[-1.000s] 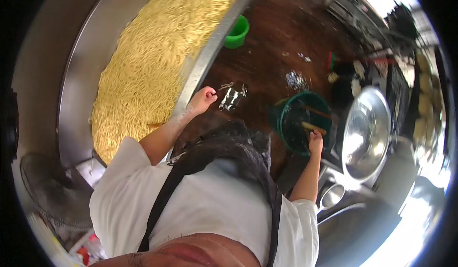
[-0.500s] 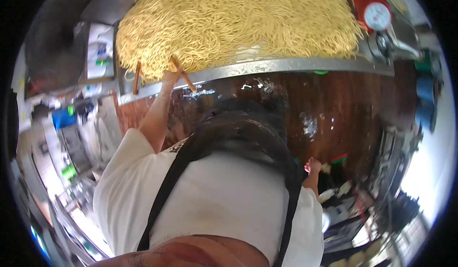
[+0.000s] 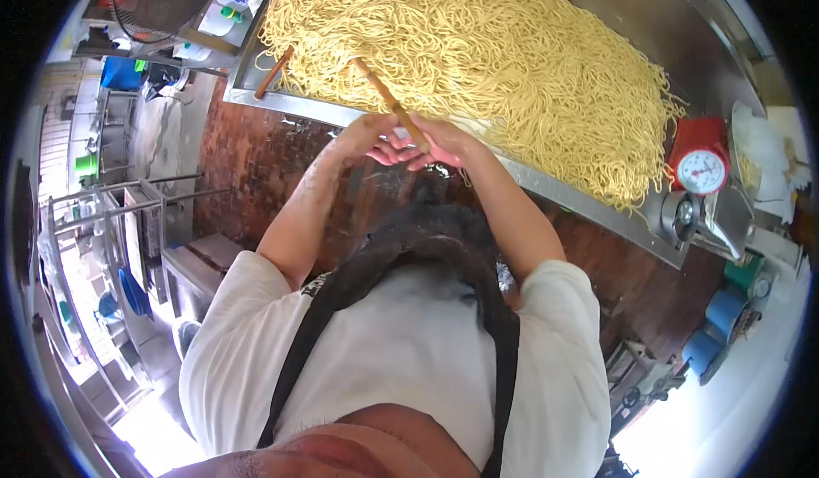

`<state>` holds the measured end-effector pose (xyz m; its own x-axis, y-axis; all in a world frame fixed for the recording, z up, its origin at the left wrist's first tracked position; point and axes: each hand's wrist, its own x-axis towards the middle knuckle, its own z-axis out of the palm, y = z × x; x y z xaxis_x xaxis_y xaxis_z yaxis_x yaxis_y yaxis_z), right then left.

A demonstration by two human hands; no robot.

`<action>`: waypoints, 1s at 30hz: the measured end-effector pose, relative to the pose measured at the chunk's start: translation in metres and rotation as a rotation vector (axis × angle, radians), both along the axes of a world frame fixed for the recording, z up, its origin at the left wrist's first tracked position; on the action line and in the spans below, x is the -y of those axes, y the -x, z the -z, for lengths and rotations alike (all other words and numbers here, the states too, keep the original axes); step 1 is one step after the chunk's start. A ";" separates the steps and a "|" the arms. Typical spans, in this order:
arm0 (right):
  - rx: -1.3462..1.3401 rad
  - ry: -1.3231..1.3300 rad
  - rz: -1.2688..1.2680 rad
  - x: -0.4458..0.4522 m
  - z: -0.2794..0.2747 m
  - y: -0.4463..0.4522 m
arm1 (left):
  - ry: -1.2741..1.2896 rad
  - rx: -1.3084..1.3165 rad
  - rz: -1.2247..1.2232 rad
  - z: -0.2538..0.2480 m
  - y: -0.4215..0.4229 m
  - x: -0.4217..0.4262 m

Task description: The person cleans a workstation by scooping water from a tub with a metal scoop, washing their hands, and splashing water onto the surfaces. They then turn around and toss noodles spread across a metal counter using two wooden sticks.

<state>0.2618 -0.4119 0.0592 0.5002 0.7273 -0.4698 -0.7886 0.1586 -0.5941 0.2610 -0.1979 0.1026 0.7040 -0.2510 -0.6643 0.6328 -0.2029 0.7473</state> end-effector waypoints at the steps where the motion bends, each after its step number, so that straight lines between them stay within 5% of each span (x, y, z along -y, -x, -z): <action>1: 0.008 0.064 -0.040 -0.019 0.007 -0.018 | -0.035 0.009 0.076 -0.001 -0.013 -0.016; 3: 0.018 0.209 -0.096 -0.044 0.031 -0.050 | -0.164 0.163 -0.185 0.049 -0.064 -0.088; 4: 0.014 0.277 -0.117 -0.051 0.023 -0.057 | -0.430 0.337 -0.218 0.078 -0.098 -0.134; 7: 0.286 0.636 -0.198 -0.045 -0.002 -0.065 | -1.424 0.667 0.014 0.171 -0.170 -0.296; 10: 0.787 1.071 -0.409 0.004 -0.022 -0.071 | -1.715 0.915 0.368 0.267 -0.198 -0.403; 11: 0.937 1.123 -0.500 0.027 -0.012 -0.076 | -1.557 0.380 0.456 0.261 -0.215 -0.400; 12: 1.032 1.219 -0.530 0.048 -0.027 -0.070 | -1.416 0.238 0.021 0.180 -0.184 -0.334; 13: 0.989 1.268 -0.540 0.070 -0.038 -0.063 | -1.542 0.228 0.376 0.214 -0.206 -0.349; 14: 0.943 1.308 -0.544 0.093 -0.048 -0.054 | -1.524 0.332 0.353 0.176 -0.189 -0.317; 15: 0.966 1.357 -0.534 0.113 -0.059 -0.043 | -1.236 0.272 0.119 0.131 -0.176 -0.288; 17: 0.980 1.427 -0.477 0.156 -0.073 -0.017 | -1.163 0.353 0.175 0.169 -0.188 -0.311; 18: 0.976 1.446 -0.430 0.178 -0.074 -0.004 | -0.886 0.233 0.109 0.097 -0.158 -0.281; 20: 0.876 1.510 -0.361 0.212 -0.086 0.020 | -0.762 0.211 0.167 0.060 -0.143 -0.295; 23: 0.722 1.507 -0.302 0.253 -0.115 0.050 | -1.094 0.215 0.311 -0.034 -0.114 -0.321; 24: 0.732 1.530 -0.281 0.268 -0.122 0.057 | -1.338 0.369 0.532 -0.036 -0.113 -0.361; 25: 0.743 1.549 -0.258 0.281 -0.126 0.066 | -1.346 0.221 0.321 -0.140 -0.072 -0.290; 27: 0.788 1.541 -0.167 0.304 -0.130 0.076 | -1.552 0.567 0.450 -0.139 -0.046 -0.358; 29: 0.857 1.486 -0.035 0.330 -0.135 0.085 | -1.490 0.266 0.193 -0.227 -0.003 -0.266; 30: 0.711 1.426 -0.058 0.336 -0.143 0.087 | -1.413 0.329 0.179 -0.222 0.004 -0.272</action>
